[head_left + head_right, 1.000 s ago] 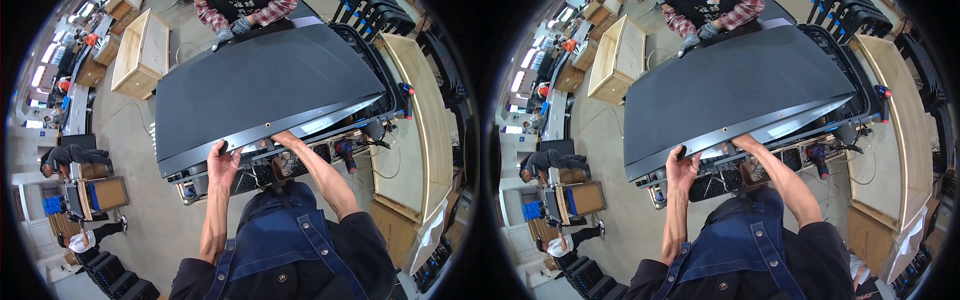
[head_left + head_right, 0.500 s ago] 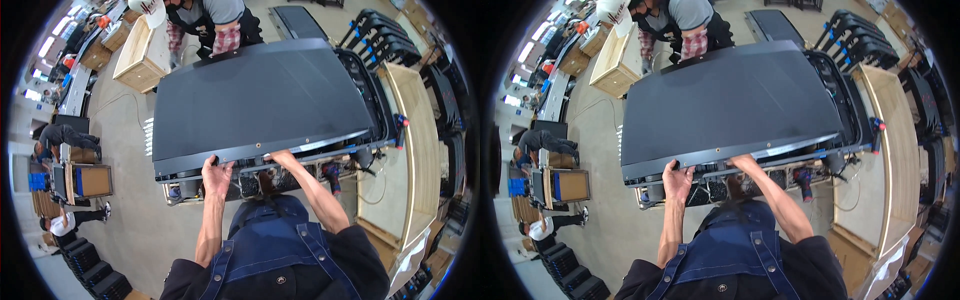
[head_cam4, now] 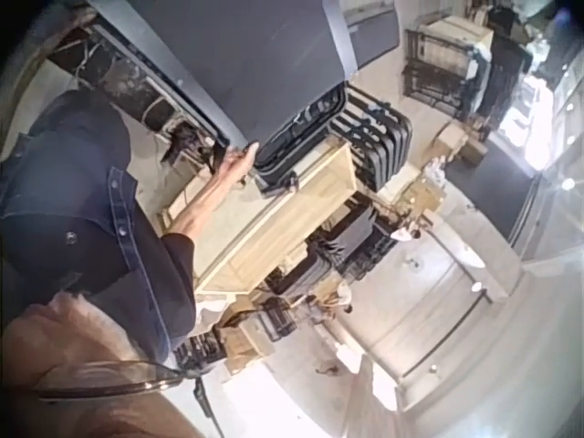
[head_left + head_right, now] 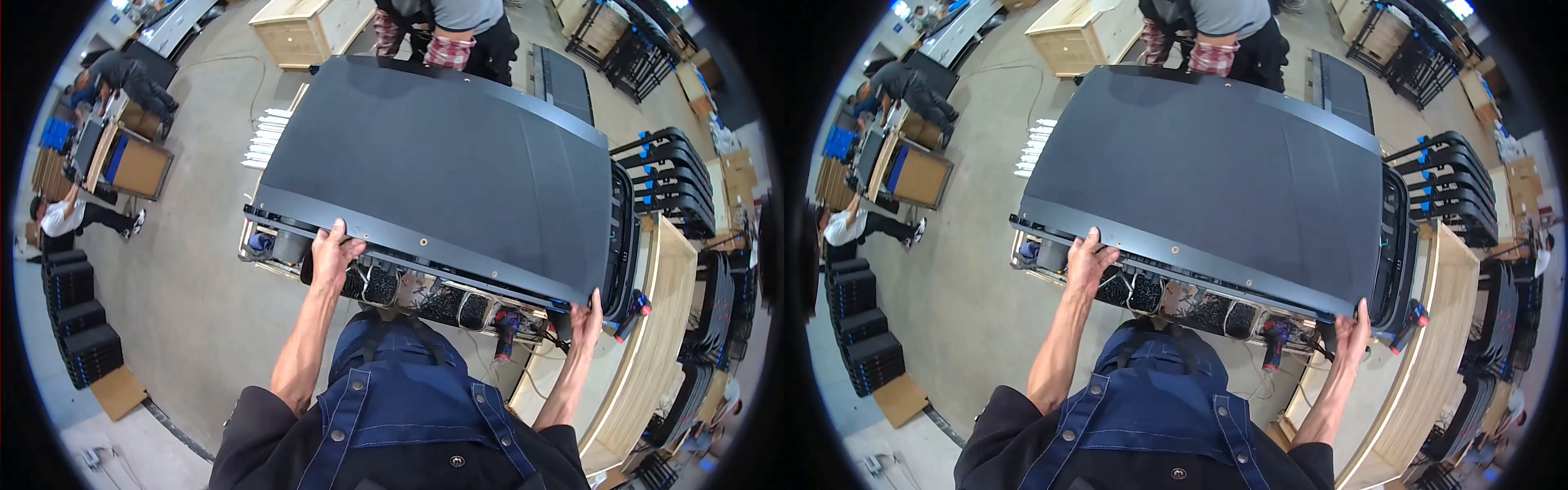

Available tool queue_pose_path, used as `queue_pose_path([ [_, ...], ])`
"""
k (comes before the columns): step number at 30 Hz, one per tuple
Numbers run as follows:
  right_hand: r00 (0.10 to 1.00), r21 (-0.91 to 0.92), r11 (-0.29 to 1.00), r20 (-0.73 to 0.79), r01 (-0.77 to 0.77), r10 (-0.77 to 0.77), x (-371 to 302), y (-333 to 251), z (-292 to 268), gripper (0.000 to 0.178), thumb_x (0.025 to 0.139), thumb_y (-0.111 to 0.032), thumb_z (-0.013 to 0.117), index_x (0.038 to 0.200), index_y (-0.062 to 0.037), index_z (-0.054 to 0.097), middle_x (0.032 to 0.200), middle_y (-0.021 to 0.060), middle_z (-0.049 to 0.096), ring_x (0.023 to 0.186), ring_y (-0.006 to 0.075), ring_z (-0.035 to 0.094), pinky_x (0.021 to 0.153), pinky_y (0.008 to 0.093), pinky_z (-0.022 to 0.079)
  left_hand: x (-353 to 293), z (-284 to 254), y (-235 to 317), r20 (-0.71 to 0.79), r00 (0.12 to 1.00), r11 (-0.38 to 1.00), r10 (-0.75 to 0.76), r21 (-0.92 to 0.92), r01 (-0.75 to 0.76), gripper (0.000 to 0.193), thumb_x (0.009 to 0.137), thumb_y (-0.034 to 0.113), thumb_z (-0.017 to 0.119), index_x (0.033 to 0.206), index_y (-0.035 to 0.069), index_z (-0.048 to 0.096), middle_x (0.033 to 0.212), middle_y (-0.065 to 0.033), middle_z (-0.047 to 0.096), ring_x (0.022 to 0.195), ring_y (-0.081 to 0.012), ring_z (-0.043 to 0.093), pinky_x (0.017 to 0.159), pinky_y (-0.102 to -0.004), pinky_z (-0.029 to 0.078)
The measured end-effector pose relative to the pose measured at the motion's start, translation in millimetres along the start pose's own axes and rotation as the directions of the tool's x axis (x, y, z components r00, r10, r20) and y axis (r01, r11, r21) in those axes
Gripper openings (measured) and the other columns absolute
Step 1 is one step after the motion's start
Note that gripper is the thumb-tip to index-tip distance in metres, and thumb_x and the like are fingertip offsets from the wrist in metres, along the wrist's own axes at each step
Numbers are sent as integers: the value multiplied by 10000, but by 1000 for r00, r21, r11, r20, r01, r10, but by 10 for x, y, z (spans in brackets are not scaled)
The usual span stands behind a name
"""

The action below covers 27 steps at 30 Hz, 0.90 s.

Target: Assembling and inspecting various components of a treadmill on a factory production line.

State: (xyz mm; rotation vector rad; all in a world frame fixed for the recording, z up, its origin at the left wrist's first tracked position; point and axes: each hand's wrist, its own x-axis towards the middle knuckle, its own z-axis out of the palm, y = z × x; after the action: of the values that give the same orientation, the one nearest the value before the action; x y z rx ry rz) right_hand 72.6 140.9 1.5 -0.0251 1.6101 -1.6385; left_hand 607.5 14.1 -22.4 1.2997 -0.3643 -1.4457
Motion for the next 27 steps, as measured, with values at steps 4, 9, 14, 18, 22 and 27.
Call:
queue_pose_path([
  [4,992,-375,919,39,123,-117,-183,-134,-209,403,931,-421,719,1023,-35,656,747,57,681,513,120,612,431,231,482,-4,-270,-19,-6,1000,999,-27,25,27,414,972,357,677,1089,6,491,971,-143,675,777,-203,701,707,-328,612],
  [9,976,-715,675,47,180,-210,53,108,-371,517,920,-563,674,841,-53,651,546,-9,542,419,71,484,366,225,327,-133,-201,-130,50,999,997,-15,77,11,411,978,336,667,1127,-25,540,1013,-158,696,842,-215,720,765,-339,596],
  [14,979,-749,648,8,141,-204,68,85,-284,537,945,-588,615,889,-56,663,533,13,551,408,86,497,366,233,354,-221,-232,-230,32,999,984,-13,176,7,417,976,344,665,1121,-40,588,997,-159,711,843,-222,721,782,-354,594],
  [18,981,-817,559,38,141,-191,61,163,-321,573,952,-595,595,992,-29,677,568,49,602,415,116,542,372,237,399,-284,-360,-186,-42,992,884,115,461,-83,344,986,337,629,914,2,608,765,-131,711,700,-178,702,741,-318,578],
  [22,989,-649,756,-44,81,-144,161,232,-531,543,936,-582,629,1043,-51,645,641,86,667,469,151,623,405,243,488,-254,-559,-186,-80,995,934,-53,348,78,649,970,579,562,1181,-35,550,1019,-196,712,822,-227,712,730,-345,574],
  [27,997,-670,742,-40,21,-64,222,224,-487,618,896,-634,644,1164,-78,614,699,94,689,527,176,656,447,262,510,183,-636,-330,43,999,987,-10,-161,17,782,964,663,502,1374,-1,459,1235,-142,624,1128,-263,633,920,-419,542],
])
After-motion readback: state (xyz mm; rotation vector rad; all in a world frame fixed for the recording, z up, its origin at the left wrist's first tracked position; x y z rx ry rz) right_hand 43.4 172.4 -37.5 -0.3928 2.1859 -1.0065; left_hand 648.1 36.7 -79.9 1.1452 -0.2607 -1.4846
